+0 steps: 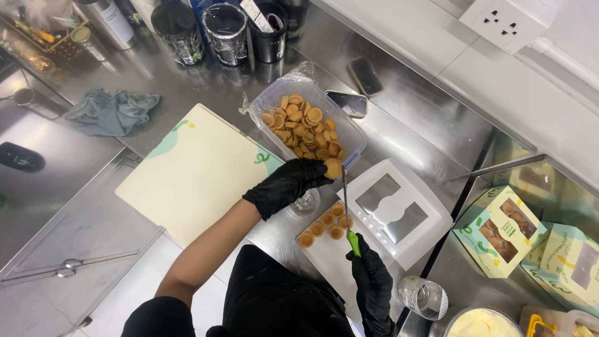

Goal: Arranging tart shells in a box and brushing the interior of each shell with a liquid.

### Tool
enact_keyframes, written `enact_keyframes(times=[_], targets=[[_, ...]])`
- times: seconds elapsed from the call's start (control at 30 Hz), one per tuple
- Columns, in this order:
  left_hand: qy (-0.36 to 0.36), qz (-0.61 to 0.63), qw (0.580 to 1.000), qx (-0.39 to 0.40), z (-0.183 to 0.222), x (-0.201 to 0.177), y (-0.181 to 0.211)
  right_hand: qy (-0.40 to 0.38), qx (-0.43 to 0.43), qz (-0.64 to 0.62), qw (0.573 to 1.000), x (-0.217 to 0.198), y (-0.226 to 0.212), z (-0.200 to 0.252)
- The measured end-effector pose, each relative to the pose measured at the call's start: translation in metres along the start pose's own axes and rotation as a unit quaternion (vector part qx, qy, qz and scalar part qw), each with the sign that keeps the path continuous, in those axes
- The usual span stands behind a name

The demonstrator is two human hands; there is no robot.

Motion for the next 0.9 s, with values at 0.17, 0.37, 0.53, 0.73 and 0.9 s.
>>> enact_keyframes(times=[0.17,0.37,0.53,0.73,0.9], targets=[[0.114,-0.101,0.988,-0.019,0.025,-0.04,-0.034,0.077,-0.105,0.483,0.866,0.037,-0.053,0.007],[0.146,-0.19,0.97,-0.033,0.043,-0.04,-0.032,0.037,-0.09,0.559,0.823,0.04,-0.063,0.013],[0.142,-0.209,0.967,-0.043,0.048,-0.056,-0.047,0.021,-0.14,0.601,0.786,0.016,-0.042,0.013],[0.14,-0.214,0.967,-0.004,0.061,-0.035,-0.035,0.011,-0.156,0.488,0.859,0.018,-0.064,0.018],[0.145,-0.145,0.977,0.056,0.06,-0.054,-0.054,-0.075,0.032,0.084,0.993,-0.026,0.011,0.004]])
Point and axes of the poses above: each hand's wrist, its own z-axis away from the middle knuckle, its own x-axis out of the palm, y = z × x, the point moved 9 cm from there along -z, towards the middle knuckle, and after that the axes turned 9 degrees about x, right-handed, at the moved point
